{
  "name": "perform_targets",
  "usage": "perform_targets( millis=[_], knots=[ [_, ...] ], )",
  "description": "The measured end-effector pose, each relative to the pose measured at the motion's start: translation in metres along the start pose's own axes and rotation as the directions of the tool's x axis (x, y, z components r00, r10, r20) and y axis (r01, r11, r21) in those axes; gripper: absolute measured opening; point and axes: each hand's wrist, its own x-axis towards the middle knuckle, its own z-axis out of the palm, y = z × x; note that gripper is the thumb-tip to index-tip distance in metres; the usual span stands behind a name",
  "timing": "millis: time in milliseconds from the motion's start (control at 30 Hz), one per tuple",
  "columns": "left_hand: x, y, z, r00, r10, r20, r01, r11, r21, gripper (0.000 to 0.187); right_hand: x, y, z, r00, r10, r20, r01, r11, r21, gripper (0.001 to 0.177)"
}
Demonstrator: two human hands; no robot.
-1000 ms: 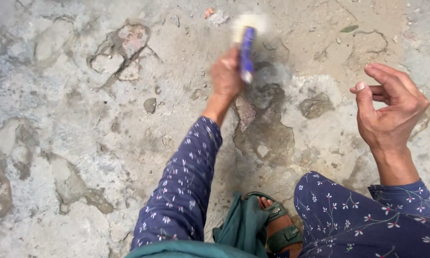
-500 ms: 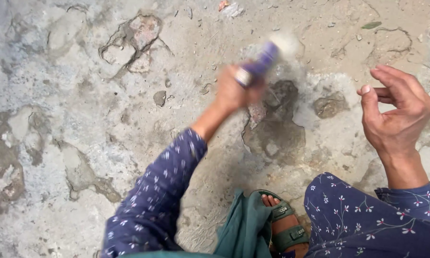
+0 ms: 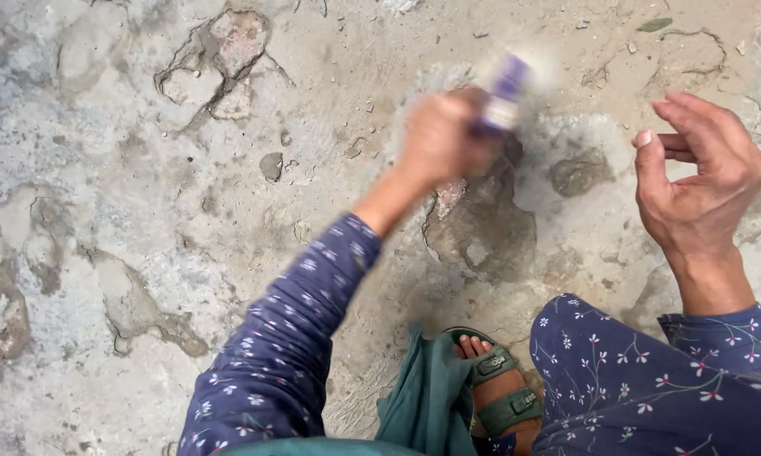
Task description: The person is using a brush to clean or apply white powder/wash to a damaged concrete floor.
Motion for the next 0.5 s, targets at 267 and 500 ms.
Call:
perform_targets(
  millis=[267, 500],
  knots=[
    [0.018, -0.019, 0.029, 0.911, -0.090, 0.402, 0.126, 0.990, -0.063, 0.024, -0.008, 0.003, -0.008, 1.000, 0.001, -0.030, -0.001, 1.000, -0.007, 0.016],
    [-0.035, -0.043, -0.018, 0.958, -0.286, -0.021, 0.284, 0.935, 0.212, 0.018, -0.003, 0.002, -0.005, 0.999, 0.045, -0.014, -0.046, 0.997, -0.069, 0.017]
  ],
)
